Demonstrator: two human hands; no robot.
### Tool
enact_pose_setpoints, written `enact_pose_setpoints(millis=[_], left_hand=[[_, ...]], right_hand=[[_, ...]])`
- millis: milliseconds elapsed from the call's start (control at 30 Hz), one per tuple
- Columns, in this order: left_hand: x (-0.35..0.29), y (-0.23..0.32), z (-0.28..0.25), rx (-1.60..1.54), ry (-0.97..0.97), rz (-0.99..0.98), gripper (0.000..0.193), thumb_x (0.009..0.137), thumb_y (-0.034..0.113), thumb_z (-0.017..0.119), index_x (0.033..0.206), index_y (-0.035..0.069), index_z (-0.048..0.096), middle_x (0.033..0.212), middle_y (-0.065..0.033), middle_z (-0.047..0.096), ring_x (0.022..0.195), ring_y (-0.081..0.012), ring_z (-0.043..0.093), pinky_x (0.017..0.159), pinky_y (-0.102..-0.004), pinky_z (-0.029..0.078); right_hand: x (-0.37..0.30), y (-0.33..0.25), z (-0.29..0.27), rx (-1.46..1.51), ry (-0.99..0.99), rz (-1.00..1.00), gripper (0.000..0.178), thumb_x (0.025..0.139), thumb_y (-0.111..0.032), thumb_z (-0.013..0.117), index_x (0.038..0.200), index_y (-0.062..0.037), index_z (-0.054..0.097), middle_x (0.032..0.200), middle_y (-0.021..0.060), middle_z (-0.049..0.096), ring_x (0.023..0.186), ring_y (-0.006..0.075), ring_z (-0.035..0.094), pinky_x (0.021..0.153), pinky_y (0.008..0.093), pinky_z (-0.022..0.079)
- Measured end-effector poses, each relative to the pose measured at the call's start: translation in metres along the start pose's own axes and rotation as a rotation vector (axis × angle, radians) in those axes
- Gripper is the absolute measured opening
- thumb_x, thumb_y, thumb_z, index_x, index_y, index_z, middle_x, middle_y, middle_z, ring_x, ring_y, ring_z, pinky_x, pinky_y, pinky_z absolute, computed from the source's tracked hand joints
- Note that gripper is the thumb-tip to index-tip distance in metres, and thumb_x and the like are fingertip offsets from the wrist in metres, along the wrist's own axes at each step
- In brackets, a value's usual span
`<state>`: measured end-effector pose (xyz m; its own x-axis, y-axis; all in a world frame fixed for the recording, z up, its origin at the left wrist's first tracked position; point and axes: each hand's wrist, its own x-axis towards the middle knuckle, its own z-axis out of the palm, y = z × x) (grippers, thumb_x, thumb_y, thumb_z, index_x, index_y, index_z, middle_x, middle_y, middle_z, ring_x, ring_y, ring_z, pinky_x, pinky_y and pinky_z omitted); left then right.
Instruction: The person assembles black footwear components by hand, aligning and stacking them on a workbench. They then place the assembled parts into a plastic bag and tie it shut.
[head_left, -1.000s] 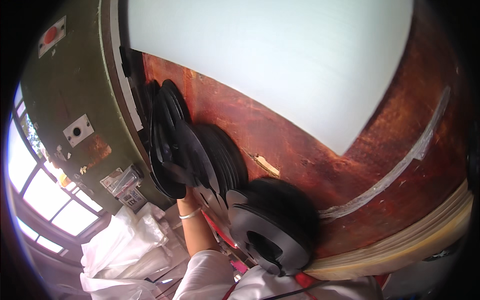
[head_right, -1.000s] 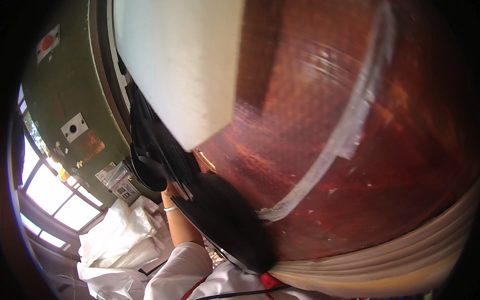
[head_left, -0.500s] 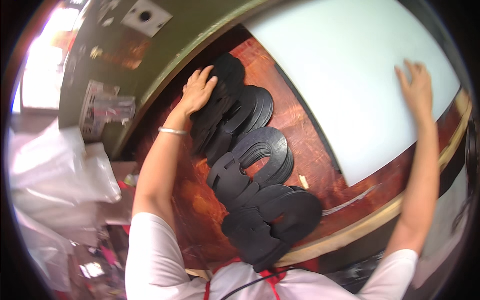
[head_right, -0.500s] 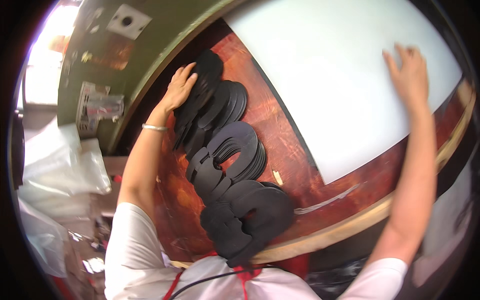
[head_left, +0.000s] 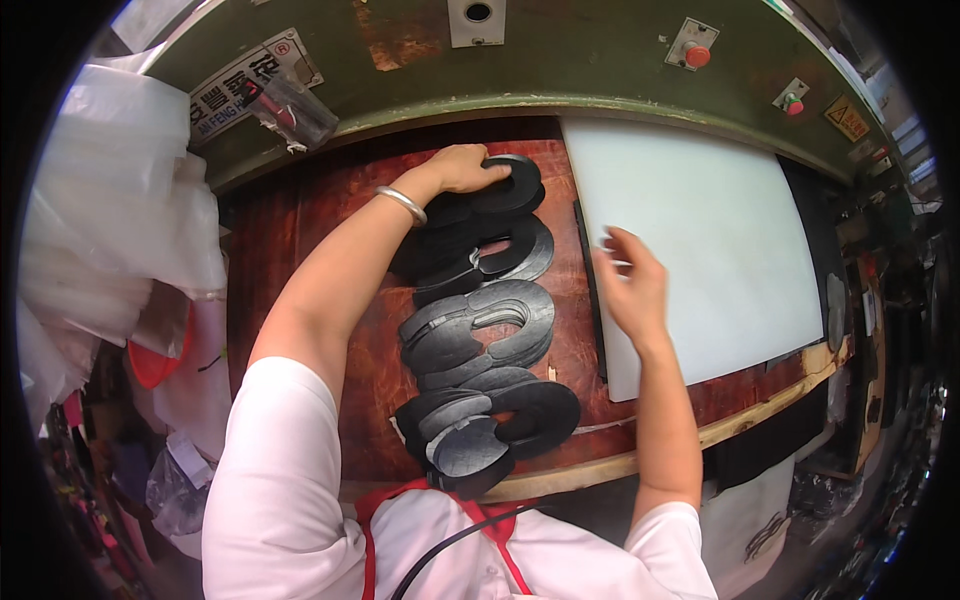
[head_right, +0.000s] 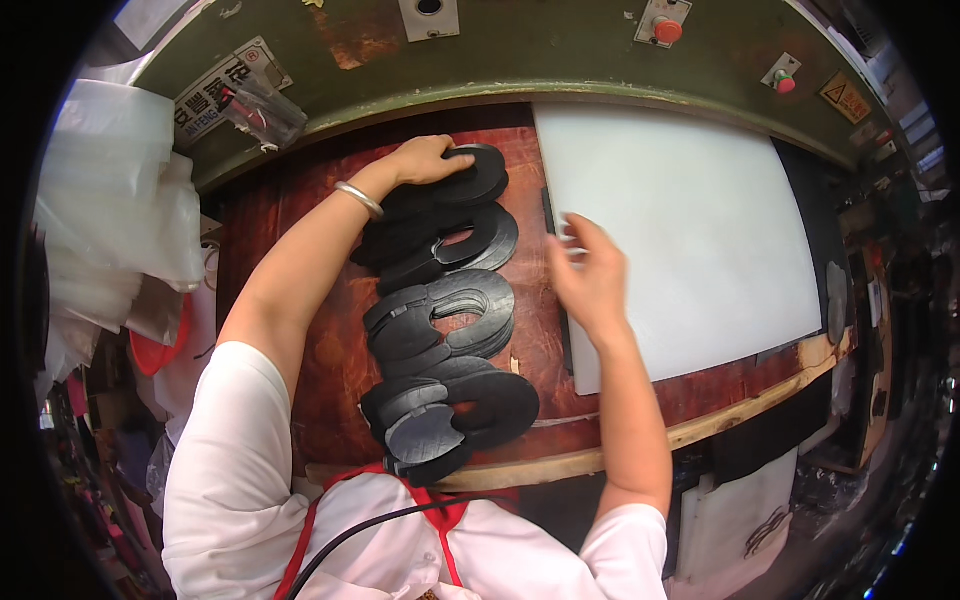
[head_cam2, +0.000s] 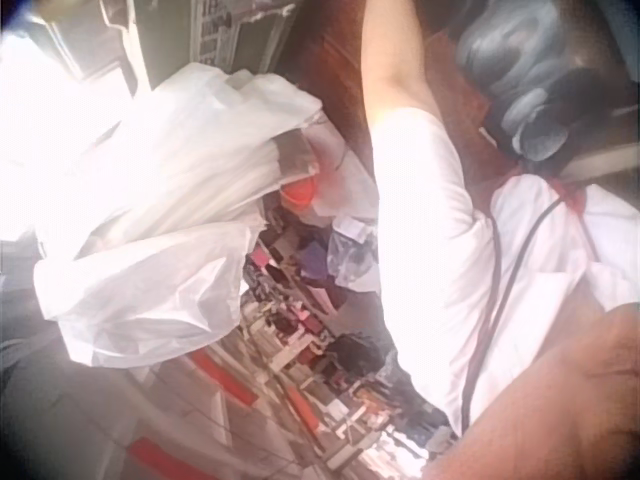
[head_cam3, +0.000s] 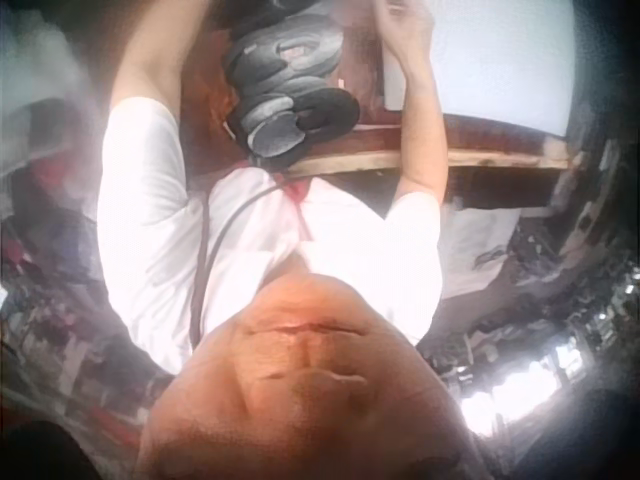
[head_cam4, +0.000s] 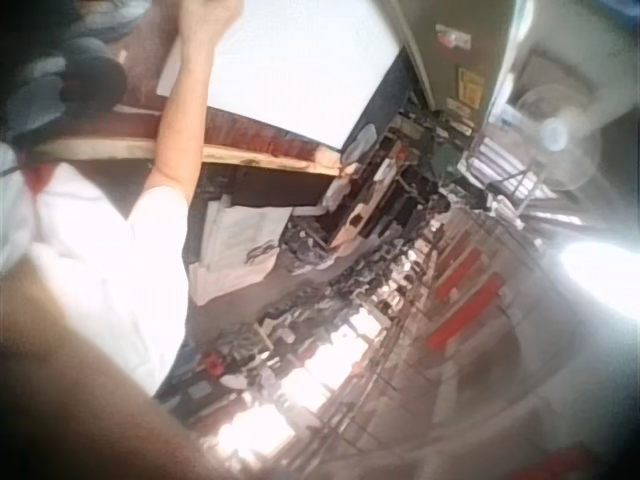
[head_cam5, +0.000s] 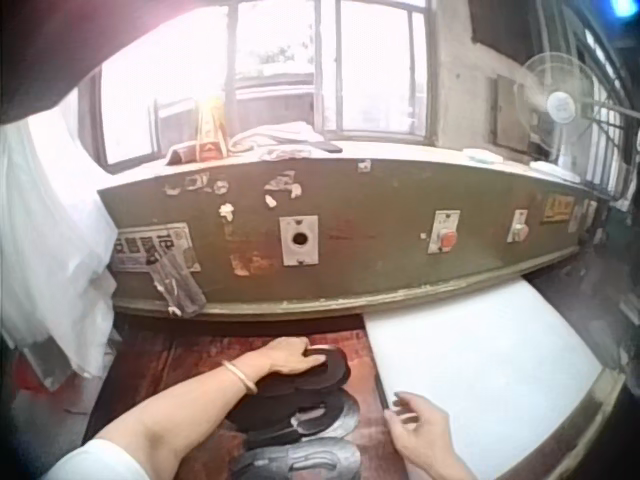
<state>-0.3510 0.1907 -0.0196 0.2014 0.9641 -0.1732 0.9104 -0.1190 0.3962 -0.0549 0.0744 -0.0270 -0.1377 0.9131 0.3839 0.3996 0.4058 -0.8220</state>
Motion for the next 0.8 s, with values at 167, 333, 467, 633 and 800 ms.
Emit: enact_pose_setpoints(millis=[167,333,467,633,800], left_hand=[[-0.008,-0.002,-0.004,0.137,-0.085,-0.066,0.079,0.075,0.065,0.058,0.107,-0.007,0.063,0.111,-0.0274,0.062,0.107,-0.0372,0.06,0.092,-0.0412,0.047],[-0.026,-0.009,-0.007,-0.116,-0.116,-0.007,0.066,0.073,0.06,0.063,0.11,0.006,0.066,0.111,-0.0258,0.062,0.108,-0.0395,0.057,0.093,-0.0421,0.046],[-0.055,-0.007,0.019,-0.25,0.138,0.079,0.066,0.075,0.039,0.071,0.127,0.005,0.051,0.118,-0.0204,0.052,0.116,-0.0381,0.045,0.101,-0.0432,0.036],[-0.06,-0.012,0.036,-0.347,0.263,0.04,0.068,0.081,0.037,0.067,0.134,0.002,0.042,0.122,-0.0209,0.052,0.117,-0.0375,0.047,0.101,-0.0424,0.036],[-0.054,-0.016,0.038,-0.247,0.242,0.09,0.056,0.089,0.038,0.056,0.13,0.001,0.048,0.123,-0.0203,0.053,0.118,-0.0358,0.047,0.101,-0.0411,0.037]], right_hand=[[0.036,-0.009,0.061,-0.281,-0.131,0.126,0.036,0.083,-0.024,0.066,0.105,0.0047,0.062,0.098,0.0236,0.065,0.081,0.0378,0.064,0.071,0.0418,0.051],[0.067,-0.013,0.067,-0.061,-0.178,0.154,0.035,0.084,-0.024,0.064,0.105,0.0034,0.059,0.099,0.0255,0.063,0.097,0.0415,0.059,0.084,0.0447,0.047],[0.155,0.002,0.006,-0.032,0.601,-0.019,0.062,0.092,-0.026,0.055,0.137,0.0091,0.032,0.136,0.0281,0.042,0.127,0.0387,0.041,0.105,0.0418,0.034],[0.262,-0.007,0.011,-0.373,0.415,-0.068,0.083,0.096,-0.053,0.035,0.137,0.0182,0.025,0.146,0.0401,0.009,0.14,0.0473,0.002,0.115,0.0493,0.005],[0.237,0.002,-0.018,-0.027,0.424,-0.357,0.043,0.096,-0.036,0.051,0.121,-0.0008,0.05,0.109,0.0133,0.057,0.104,0.0232,0.054,0.093,0.034,0.041]])
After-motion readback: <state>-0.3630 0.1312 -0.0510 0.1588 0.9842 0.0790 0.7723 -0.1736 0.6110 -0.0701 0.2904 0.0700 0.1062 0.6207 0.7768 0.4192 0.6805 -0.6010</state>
